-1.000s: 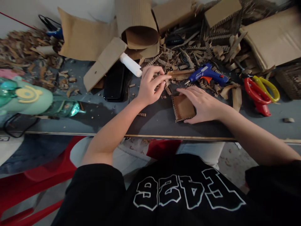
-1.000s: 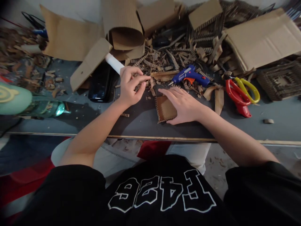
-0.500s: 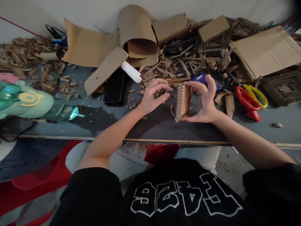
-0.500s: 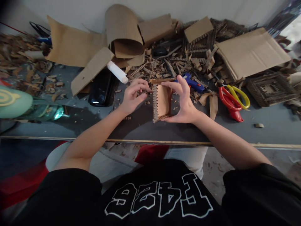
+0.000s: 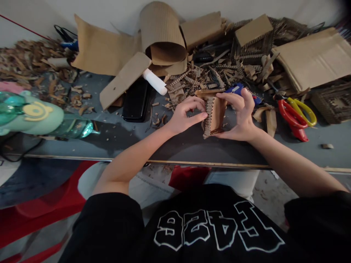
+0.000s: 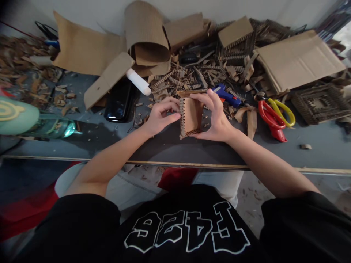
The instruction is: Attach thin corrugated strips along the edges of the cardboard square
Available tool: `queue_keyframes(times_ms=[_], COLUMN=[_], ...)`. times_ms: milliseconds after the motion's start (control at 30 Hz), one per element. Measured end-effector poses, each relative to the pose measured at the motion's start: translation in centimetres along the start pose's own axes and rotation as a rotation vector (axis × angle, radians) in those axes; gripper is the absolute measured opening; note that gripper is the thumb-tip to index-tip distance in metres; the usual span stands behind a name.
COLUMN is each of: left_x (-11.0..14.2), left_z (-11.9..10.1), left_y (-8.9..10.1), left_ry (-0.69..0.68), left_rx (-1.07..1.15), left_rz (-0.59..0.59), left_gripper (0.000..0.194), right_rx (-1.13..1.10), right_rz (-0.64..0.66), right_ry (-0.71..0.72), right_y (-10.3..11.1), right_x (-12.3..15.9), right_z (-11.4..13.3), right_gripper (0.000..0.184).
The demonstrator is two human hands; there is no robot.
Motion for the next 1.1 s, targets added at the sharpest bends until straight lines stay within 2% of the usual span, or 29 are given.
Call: queue_keyframes(times_ms=[200,333,533,667,800,933,1100], left_x=[0.0,-0.1,-0.1,0.0,-0.1,-0.2,0.1], left_z=[0.7,0.8,1.0,1.4,1.7,2.2,2.5], left_y=[-0.1,-0.1,0.2,0.1,-0.1,-0.1,0.2], left_ry=[0.08,0.08,0.068,0.072,0.107,0.123,0.148], left_rx=[0.002,0.026,0.033,0.01,0.012,0.024,0.083], left_rz=[0.019,0.04,-0.015,-0.052,-0.032,-0.008,-0.098], left_gripper=[0.052,0.055,0.059,0.054,0.055,0.055,0.054], right_rx=[0.012,0.017,0.12,0.117,0.098,0.093,0.194], right_rz=[-0.011,-0.013,0.113,0.095,0.14,0.132,0.13], right_ry=[0.037,0.061,-0.094,-0.047,-0.122,-0.131,-0.111], right_y=[0.3,0.1,-0.8,-0.6,-0.7,-0.6,-0.8], right_x=[-0.1,0.0,0.3,0.2,0.2,0.2,0.3], right_z=[0.2,0.0,-1.3,-0.9,-1.1,-1.2,-1.1], right_gripper=[0.12,0.119,0.115,0.11,0.109,0.107,0.1])
Point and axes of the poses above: each hand's wrist, its own x-axis away from the middle knuckle, its own y-axis out of the back of the hand, z = x × y, the point moved 5 cm from there along -x, towards the middle knuckle, and after that the axes turned 2 degrees about x, right-handed, at the moved point
